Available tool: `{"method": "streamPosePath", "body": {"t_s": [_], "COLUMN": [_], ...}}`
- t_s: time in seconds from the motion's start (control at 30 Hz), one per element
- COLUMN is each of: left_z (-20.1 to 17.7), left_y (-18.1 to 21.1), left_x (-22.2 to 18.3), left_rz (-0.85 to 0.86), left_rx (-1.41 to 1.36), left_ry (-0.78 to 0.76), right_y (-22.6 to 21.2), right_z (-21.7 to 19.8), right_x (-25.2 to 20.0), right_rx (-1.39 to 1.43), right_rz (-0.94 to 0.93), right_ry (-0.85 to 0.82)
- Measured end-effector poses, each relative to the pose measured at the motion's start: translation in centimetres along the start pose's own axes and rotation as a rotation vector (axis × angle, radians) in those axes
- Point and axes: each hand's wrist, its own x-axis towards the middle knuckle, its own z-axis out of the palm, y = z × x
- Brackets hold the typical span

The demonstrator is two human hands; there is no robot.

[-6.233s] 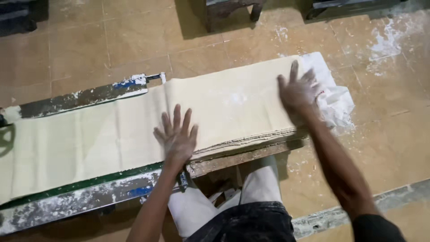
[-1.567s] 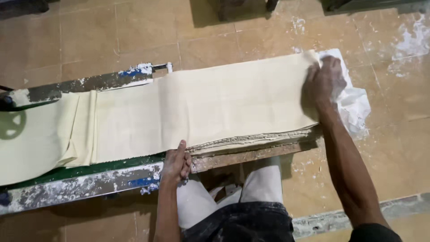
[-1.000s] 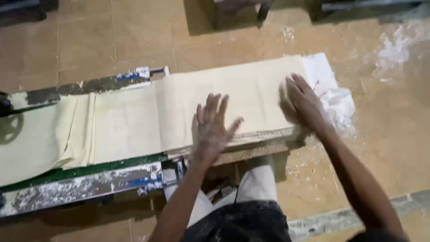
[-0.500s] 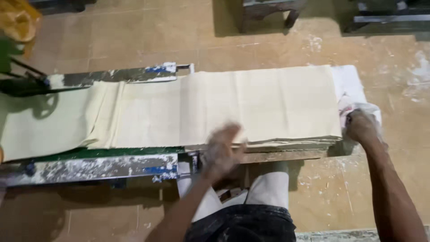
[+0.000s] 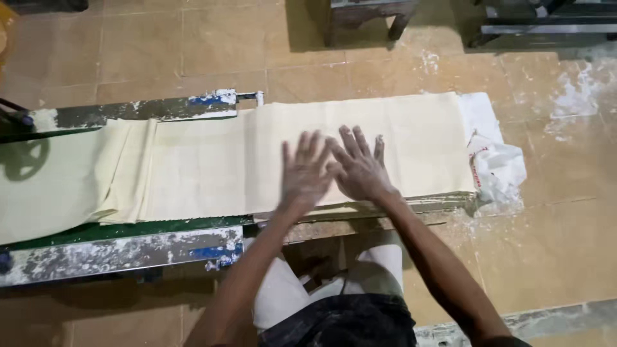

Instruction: The person folds long sheets of dough into a stack on a wooden surface, occasionally smoothing the layers by hand and applying white powder.

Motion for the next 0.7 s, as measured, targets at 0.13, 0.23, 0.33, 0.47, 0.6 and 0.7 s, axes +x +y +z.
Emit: {"method": "streamPosePath", "body": {"t_s": [0.13,0.23,0.33,0.47,0.6,0.7], "left_z": [-0.5,0.6,5.6,-0.3,-6.4,-4.5], "left_y": [-10.9,-11.1,-7.4,-9.7,-17.3,-24.9], "left_x": [-3.1,-1.3,1.0,-3.7,-8.9,-7.8], "left_rz": [-0.023,-0.308,-0.117,-0.256,-0.619,-1.03], "left_rx": [0.005,0.121,0.243,0.609,0.971,0.291], "left_ry": [0.338,0.177,0.583,0.723,0.501,0.272], "right_y": [7.2,7.5,-0.1,-2.3,2.8,2.1], "right_z": [-0.5,1.5,3.3,4.8,0.7,-1.6], "right_x": [-1.0,-1.0,1.4,2.8,0.4,-0.4], "right_rx": [0.388,-0.234,-0.624,0.254,0.229,0.465], "right_rz": [0.376,0.543,0.034,-0.147,0.164,0.28], "right_ry": [0.151,0.123,0.126,0.3,0.259,0.062]}}
